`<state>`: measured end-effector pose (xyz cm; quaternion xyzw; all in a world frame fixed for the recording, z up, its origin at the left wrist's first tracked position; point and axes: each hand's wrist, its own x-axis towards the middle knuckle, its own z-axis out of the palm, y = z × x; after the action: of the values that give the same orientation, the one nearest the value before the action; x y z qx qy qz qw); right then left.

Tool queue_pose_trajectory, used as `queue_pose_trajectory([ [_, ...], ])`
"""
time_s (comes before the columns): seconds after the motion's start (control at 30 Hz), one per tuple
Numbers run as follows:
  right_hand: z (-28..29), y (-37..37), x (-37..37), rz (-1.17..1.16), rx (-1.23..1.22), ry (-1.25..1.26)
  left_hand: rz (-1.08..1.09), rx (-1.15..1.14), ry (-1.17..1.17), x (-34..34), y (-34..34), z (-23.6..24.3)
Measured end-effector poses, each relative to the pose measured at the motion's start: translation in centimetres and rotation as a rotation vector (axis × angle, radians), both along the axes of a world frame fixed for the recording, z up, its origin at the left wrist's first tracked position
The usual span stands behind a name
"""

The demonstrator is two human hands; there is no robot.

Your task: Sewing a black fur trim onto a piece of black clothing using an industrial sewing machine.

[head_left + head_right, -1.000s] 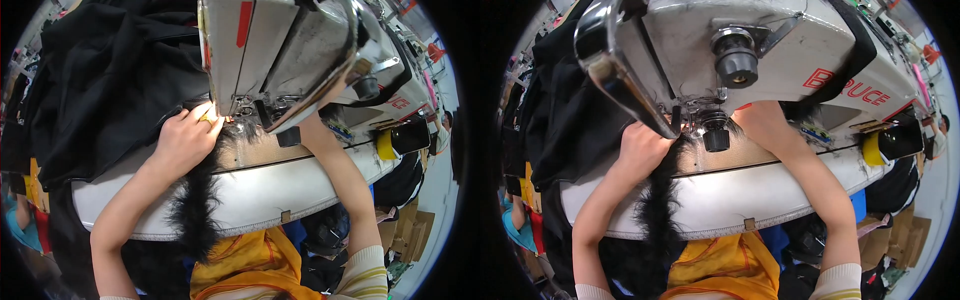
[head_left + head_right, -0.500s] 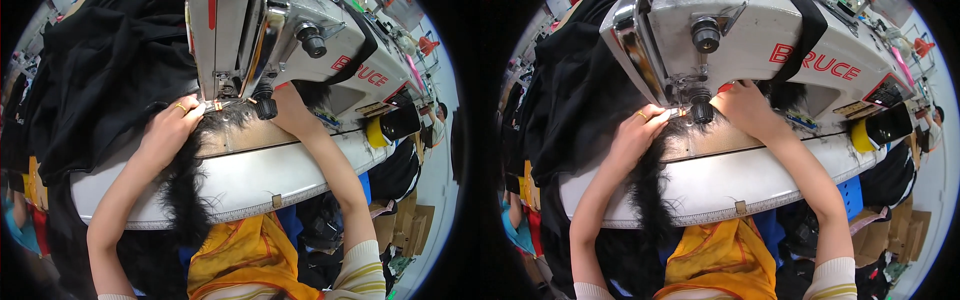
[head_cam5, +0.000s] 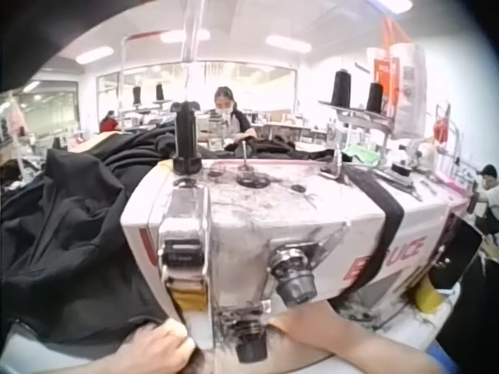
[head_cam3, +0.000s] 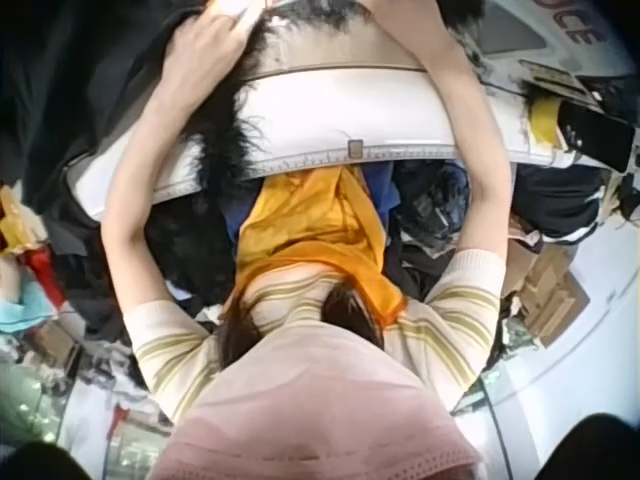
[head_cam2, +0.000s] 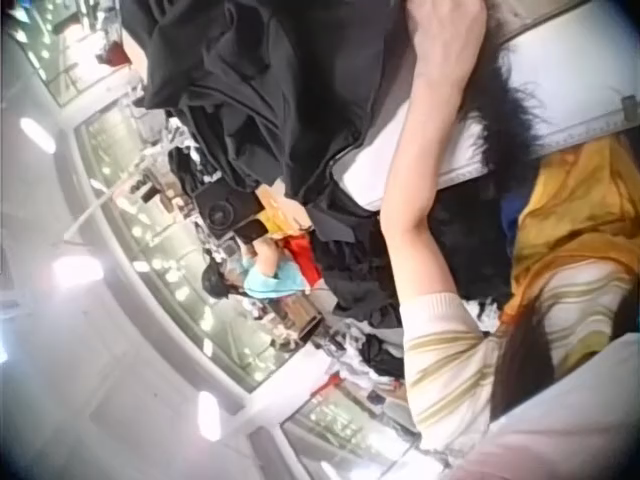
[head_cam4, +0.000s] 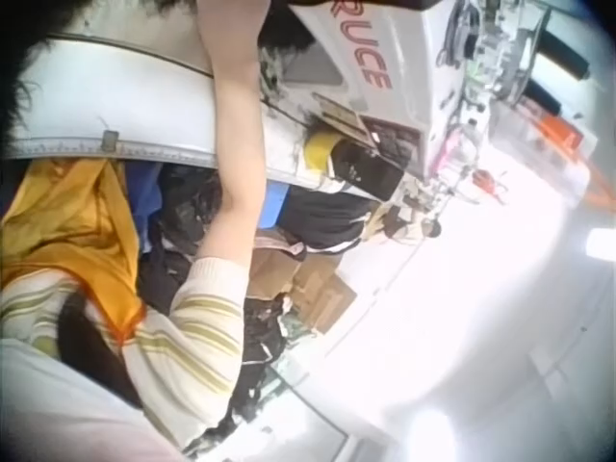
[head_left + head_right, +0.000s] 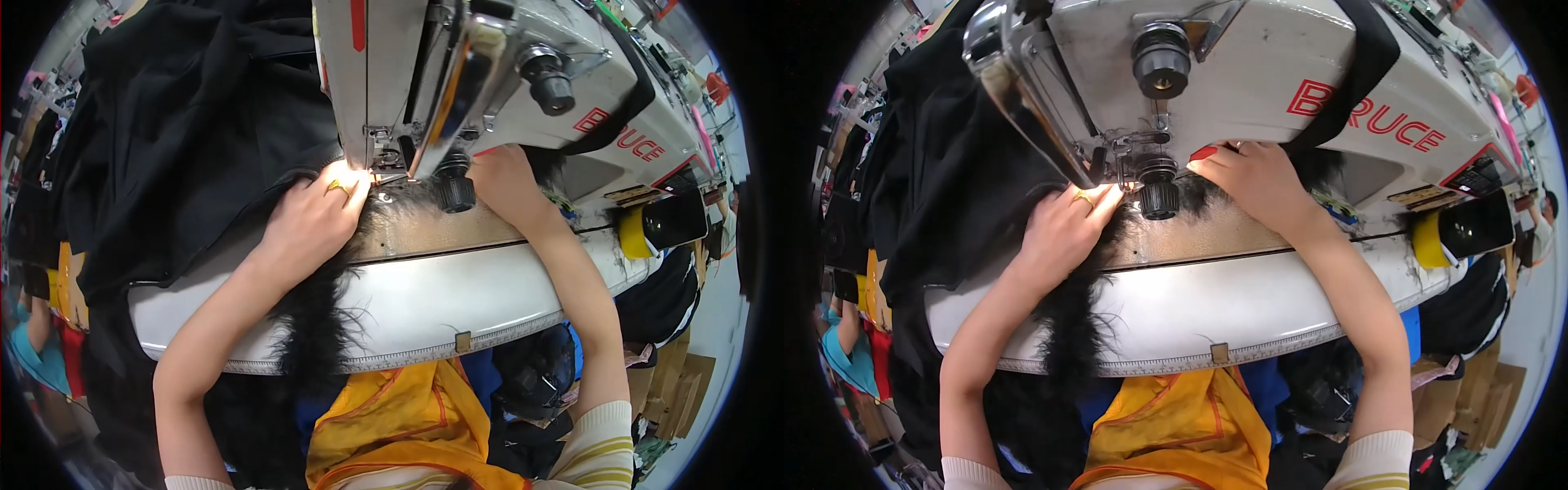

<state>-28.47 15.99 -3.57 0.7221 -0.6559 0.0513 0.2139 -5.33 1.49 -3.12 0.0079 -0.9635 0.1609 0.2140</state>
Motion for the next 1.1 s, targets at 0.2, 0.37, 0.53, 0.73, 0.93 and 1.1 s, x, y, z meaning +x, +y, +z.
queue_pose_trajectory([
  [0.2, -0.3, -0.6, -0.1, -0.055, -0.147, 0.039, 0.045, 0.074, -0.03, -0.6, -0.3, -0.4],
  [0.37, 0.3, -1.1, 0.1, -0.019, -0.21, -0.002, 0.086, 0.135, -0.11, -1.0, -0.3, 0.0],
  [0.53, -0.5, -1.3, -0.4, -0.077, -0.076, 0.053, 0.095, 0.17, -0.062, -1.2, -0.6, -0.5],
  [0.73, -0.3, -1.1, 0.4, -0.101, -0.07, 0.027, 0.113, 0.18, 0.006, -1.5, -0.3, -0.6],
  [0.93, -0.4, -2.7, 3.1, 0.219, -0.085, -0.188, 0.01, 0.106, 0.041, -1.6, -1.1, 0.0],
  [1.1, 1.5, 0.6, 2.9, 0.368, 0.08, -0.058, 0.047, -0.297, -0.185, 1.3, 4.1, 1.1],
])
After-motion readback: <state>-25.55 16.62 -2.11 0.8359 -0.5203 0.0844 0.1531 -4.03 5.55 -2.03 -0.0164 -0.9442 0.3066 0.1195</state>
